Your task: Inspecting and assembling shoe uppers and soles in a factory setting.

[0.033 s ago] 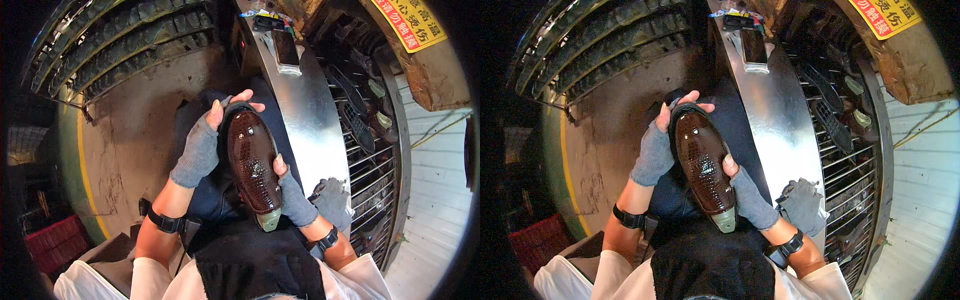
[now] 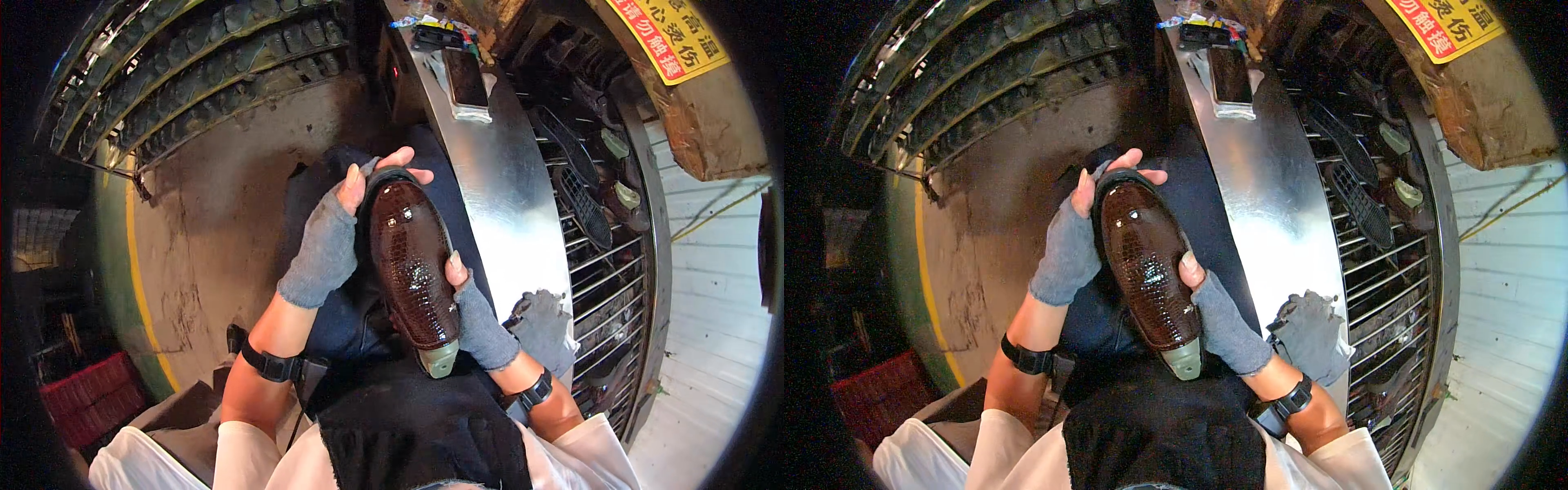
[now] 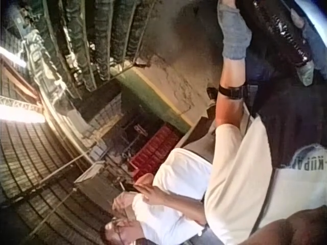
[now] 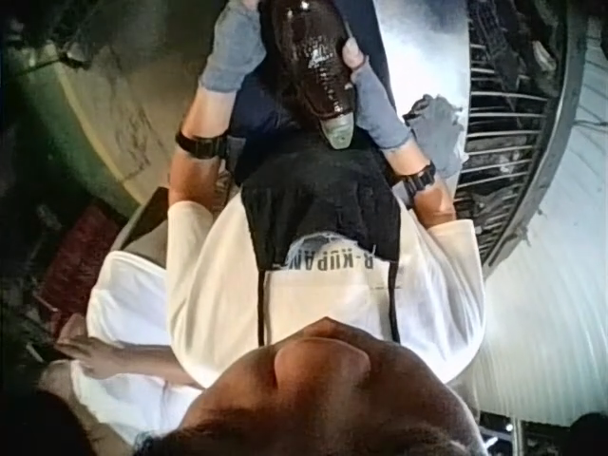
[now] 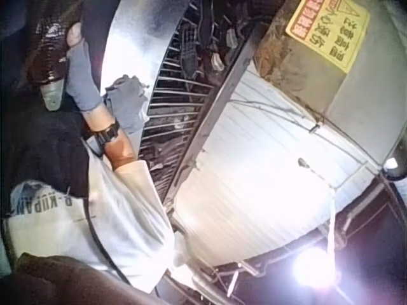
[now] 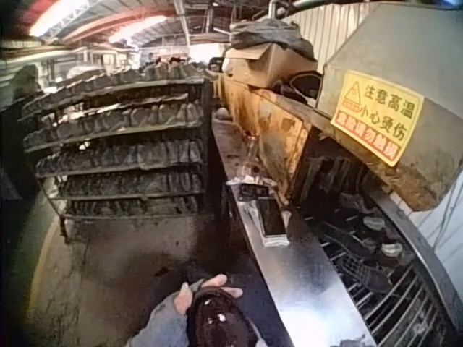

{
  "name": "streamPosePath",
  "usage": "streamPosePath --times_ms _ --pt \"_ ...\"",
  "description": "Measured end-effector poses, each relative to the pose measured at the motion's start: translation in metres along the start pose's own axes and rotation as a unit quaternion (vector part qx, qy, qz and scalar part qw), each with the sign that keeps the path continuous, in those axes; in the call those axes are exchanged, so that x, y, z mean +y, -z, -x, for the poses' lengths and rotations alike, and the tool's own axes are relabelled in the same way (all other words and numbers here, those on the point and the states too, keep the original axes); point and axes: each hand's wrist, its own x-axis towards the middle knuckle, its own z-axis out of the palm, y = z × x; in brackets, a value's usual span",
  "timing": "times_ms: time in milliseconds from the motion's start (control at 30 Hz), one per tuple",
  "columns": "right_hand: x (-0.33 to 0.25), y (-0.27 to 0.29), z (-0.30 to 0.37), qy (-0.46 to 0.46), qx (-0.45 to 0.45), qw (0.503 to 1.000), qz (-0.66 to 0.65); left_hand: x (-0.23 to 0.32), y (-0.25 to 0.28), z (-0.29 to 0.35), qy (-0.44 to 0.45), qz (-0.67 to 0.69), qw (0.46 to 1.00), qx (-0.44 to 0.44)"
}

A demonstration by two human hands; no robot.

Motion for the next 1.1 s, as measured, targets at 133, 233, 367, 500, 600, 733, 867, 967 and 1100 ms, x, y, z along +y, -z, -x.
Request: streamPosePath --times_ms 133,233,367,500,600,733,867,967,1100 --pt "-0.001 0.008 -0.008 0.01 0.012 1.0 0.011 0.0 -0.004 -0.006 -0.002 -0.006 1.0 -0.002" --pt "-0.002 0.008 -0.007 0.002 -0.002 1.0 -0.017 -0.001 -0.005 -0.002 0.008 0.013 1.0 -0.01" --pt "-0.004 0.007 -0.002 0.006 0.012 1.0 0.025 -0.003 -0.012 0.005 0.0 0.032 0.999 -0.02" --pt "-0.003 0.003 0.002 -0.009 -0.003 0.999 0.039 0.0 -0.02 0.021 -0.019 -0.011 1.0 -0.011" --pt "0.002 0.007 0.002 -0.001 -0.001 0.995 0.097 0.025 -0.037 0.037 0.004 -0.122 0.992 0.042" --pt "0.001 -0.003 0.004 -0.01 -0.018 0.991 0.133 0.031 -0.026 0.051 -0.038 -0.247 0.968 -0.012" --pt "0.001 -0.005 0.008 -0.008 -0.02 0.989 0.149 0.036 -0.035 0.057 -0.02 -0.199 0.98 0.003" --pt "-0.011 -0.007 0.0 0.004 -0.042 0.985 0.166 0.035 -0.039 0.066 -0.06 -0.13 0.987 0.073" --pt "-0.022 0.006 0.004 0.038 -0.141 0.96 0.237 0.05 -0.041 0.081 -0.138 -0.065 0.984 0.091"
